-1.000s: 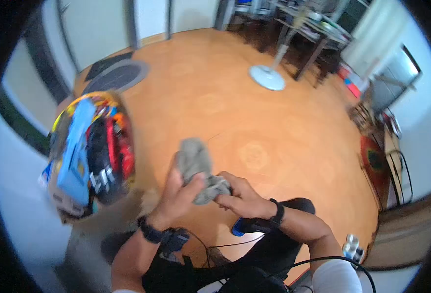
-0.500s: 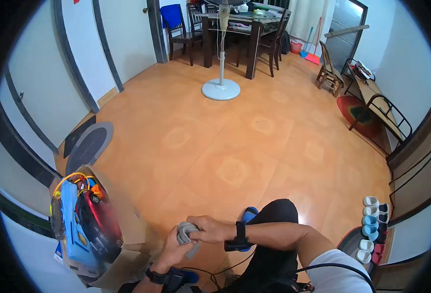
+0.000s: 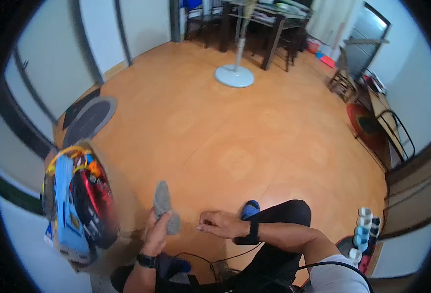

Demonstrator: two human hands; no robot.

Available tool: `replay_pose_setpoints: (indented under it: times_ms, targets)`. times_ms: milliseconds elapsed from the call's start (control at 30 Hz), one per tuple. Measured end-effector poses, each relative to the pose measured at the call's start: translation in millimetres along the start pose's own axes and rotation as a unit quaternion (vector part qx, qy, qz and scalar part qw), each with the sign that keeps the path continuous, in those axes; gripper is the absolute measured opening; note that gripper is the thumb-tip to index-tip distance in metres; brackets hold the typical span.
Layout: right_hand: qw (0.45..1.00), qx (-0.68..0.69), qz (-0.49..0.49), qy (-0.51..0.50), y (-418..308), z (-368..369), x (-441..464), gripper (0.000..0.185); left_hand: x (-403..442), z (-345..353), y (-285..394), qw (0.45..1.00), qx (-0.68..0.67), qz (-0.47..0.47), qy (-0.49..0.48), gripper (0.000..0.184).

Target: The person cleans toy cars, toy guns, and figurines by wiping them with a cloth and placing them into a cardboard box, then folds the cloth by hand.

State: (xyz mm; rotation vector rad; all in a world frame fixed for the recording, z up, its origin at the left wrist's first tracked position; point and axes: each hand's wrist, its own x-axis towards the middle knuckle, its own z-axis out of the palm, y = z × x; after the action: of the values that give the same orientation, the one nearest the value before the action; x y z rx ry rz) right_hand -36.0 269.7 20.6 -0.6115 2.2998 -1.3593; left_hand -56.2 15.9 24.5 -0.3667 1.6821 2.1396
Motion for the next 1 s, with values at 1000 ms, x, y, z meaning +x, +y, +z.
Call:
replay_pose_setpoints:
  times_ms: [1000]
  targets:
    - [0.997,0.008,0.051,-0.055,0.6,21.8,16.0,0.009,-29.4,11.2,-68.9,0.938,0.323,-0.002,-0.126,0.051]
